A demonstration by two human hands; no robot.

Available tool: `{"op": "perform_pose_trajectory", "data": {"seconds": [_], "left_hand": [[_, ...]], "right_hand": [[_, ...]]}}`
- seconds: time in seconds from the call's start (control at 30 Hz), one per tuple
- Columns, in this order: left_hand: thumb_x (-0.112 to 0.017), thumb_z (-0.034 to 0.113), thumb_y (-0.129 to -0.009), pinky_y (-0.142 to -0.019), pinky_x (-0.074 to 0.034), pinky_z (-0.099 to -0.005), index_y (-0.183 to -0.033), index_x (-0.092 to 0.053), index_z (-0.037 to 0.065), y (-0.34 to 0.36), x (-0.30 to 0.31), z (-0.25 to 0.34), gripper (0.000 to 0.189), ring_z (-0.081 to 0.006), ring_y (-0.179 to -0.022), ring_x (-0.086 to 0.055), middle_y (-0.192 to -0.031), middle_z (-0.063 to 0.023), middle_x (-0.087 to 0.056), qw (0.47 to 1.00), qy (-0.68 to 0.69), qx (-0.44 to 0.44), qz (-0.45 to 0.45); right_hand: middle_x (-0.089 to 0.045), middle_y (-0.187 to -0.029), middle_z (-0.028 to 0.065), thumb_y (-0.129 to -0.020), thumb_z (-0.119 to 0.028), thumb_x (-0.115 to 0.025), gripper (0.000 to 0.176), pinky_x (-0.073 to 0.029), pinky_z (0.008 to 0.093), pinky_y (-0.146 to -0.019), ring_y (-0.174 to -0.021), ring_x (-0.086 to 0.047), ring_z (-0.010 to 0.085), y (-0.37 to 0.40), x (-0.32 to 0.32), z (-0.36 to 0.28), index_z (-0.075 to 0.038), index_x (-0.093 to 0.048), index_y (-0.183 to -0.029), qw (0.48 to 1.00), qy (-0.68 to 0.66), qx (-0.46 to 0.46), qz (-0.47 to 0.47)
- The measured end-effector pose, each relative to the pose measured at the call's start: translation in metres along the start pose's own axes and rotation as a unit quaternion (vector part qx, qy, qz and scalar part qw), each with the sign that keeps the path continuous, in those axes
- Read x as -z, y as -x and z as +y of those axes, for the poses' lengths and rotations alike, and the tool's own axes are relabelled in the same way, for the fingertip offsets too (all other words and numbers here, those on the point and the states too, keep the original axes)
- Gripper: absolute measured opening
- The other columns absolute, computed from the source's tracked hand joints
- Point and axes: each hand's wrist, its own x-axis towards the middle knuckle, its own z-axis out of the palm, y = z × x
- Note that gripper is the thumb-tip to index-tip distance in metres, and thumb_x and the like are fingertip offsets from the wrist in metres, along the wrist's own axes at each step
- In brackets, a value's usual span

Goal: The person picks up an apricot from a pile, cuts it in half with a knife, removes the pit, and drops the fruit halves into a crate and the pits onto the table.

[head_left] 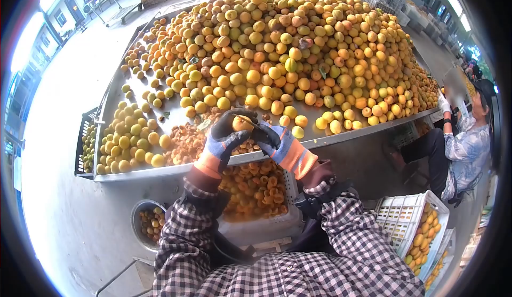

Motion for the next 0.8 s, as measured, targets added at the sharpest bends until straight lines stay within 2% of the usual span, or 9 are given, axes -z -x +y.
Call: {"op": "perform_pose_trajectory", "data": {"seconds": [0.1,0.17,0.3,0.37,0.47,0.57,0.63,0.7,0.8], "left_hand": [[-0.074,0.02,-0.079,-0.095,-0.046,-0.0326,-0.118,-0.058,-0.001,0.0,0.006,0.001,0.047,-0.0176,-0.107,-0.059,-0.116,-0.0097,-0.062,1.0,-0.01,0.001,-0.021],[-0.075,0.022,-0.079,-0.094,-0.047,-0.0325,-0.117,-0.058,-0.001,0.003,0.001,0.005,0.048,-0.0178,-0.106,-0.059,-0.115,-0.0097,-0.063,1.0,-0.002,0.011,-0.006],[-0.074,0.025,-0.08,-0.094,-0.046,-0.0318,-0.117,-0.057,-0.002,0.004,-0.002,0.008,0.049,-0.0189,-0.106,-0.06,-0.114,-0.0111,-0.064,1.0,-0.006,0.019,0.002],[-0.075,0.025,-0.079,-0.094,-0.046,-0.032,-0.117,-0.057,-0.001,0.005,0.001,0.007,0.05,-0.0195,-0.106,-0.06,-0.114,-0.0117,-0.064,1.0,-0.002,0.022,-0.005],[-0.076,0.026,-0.079,-0.095,-0.046,-0.0327,-0.118,-0.056,-0.002,0.008,0.0,0.009,0.051,-0.0206,-0.106,-0.06,-0.115,-0.0127,-0.063,0.999,0.01,0.029,-0.017],[-0.075,0.028,-0.08,-0.093,-0.048,-0.0338,-0.119,-0.055,-0.002,0.008,0.0,0.007,0.053,-0.0219,-0.106,-0.06,-0.115,-0.0134,-0.063,0.999,0.014,0.022,-0.029],[-0.075,0.029,-0.081,-0.092,-0.049,-0.0343,-0.119,-0.054,-0.002,0.009,-0.002,0.006,0.053,-0.0225,-0.105,-0.061,-0.116,-0.0137,-0.062,0.999,0.01,0.008,-0.033],[-0.073,0.032,-0.082,-0.089,-0.051,-0.0344,-0.122,-0.052,-0.001,0.012,-0.011,0.011,0.056,-0.0236,-0.104,-0.061,-0.117,-0.0139,-0.06,0.989,0.132,0.054,-0.027],[-0.072,0.035,-0.083,-0.086,-0.052,-0.0351,-0.124,-0.049,0.0,0.007,0.001,-0.009,0.059,-0.0243,-0.102,-0.062,-0.119,-0.0151,-0.059,0.993,0.117,0.025,0.007]], "right_hand": [[-0.067,-0.105,0.014,-0.089,-0.009,-0.056,0.029,-0.048,0.0335,-0.086,-0.099,-0.063,0.0248,-0.002,-0.011,0.012,-0.001,-0.059,-0.117,0.999,0.012,0.033,-0.002],[-0.066,-0.107,0.0144,-0.089,-0.008,-0.056,0.034,-0.048,0.0341,-0.088,-0.103,-0.063,0.025,-0.003,-0.018,0.013,-0.001,-0.056,-0.122,0.996,-0.046,0.068,0.025],[-0.066,-0.109,0.015,-0.089,-0.006,-0.056,0.036,-0.048,0.0342,-0.088,-0.104,-0.063,0.026,-0.004,-0.022,0.017,-0.002,-0.054,-0.124,0.994,-0.063,0.082,0.04],[-0.065,-0.106,0.0179,-0.091,-0.013,-0.057,0.035,-0.05,0.0361,-0.083,-0.1,-0.063,0.0321,-0.002,-0.024,0.021,-0.004,-0.054,-0.124,0.995,-0.045,0.087,0.036],[-0.065,-0.105,0.0176,-0.09,-0.012,-0.058,0.033,-0.051,0.0377,-0.08,-0.097,-0.064,0.0342,-0.003,-0.029,0.028,-0.005,-0.054,-0.121,0.997,-0.014,0.079,0.005],[-0.065,-0.103,0.0181,-0.089,-0.013,-0.06,0.033,-0.051,0.0398,-0.076,-0.094,-0.063,0.0363,-0.002,-0.032,0.024,-0.005,-0.054,-0.12,0.995,-0.035,0.089,0.021],[-0.065,-0.103,0.0186,-0.088,-0.014,-0.06,0.034,-0.051,0.0405,-0.077,-0.095,-0.063,0.0367,-0.002,-0.032,0.017,-0.005,-0.053,-0.12,0.997,-0.031,0.071,0.025],[-0.064,-0.103,0.0192,-0.088,-0.015,-0.061,0.035,-0.051,0.0412,-0.077,-0.095,-0.063,0.037,-0.003,-0.03,0.013,-0.005,-0.053,-0.12,0.998,-0.027,0.053,0.026],[-0.065,-0.108,0.0171,-0.088,-0.013,-0.061,0.038,-0.05,0.0367,-0.081,-0.1,-0.064,0.0319,-0.007,-0.02,0.001,-0.005,-0.053,-0.124,0.998,-0.014,0.055,0.032]]}}
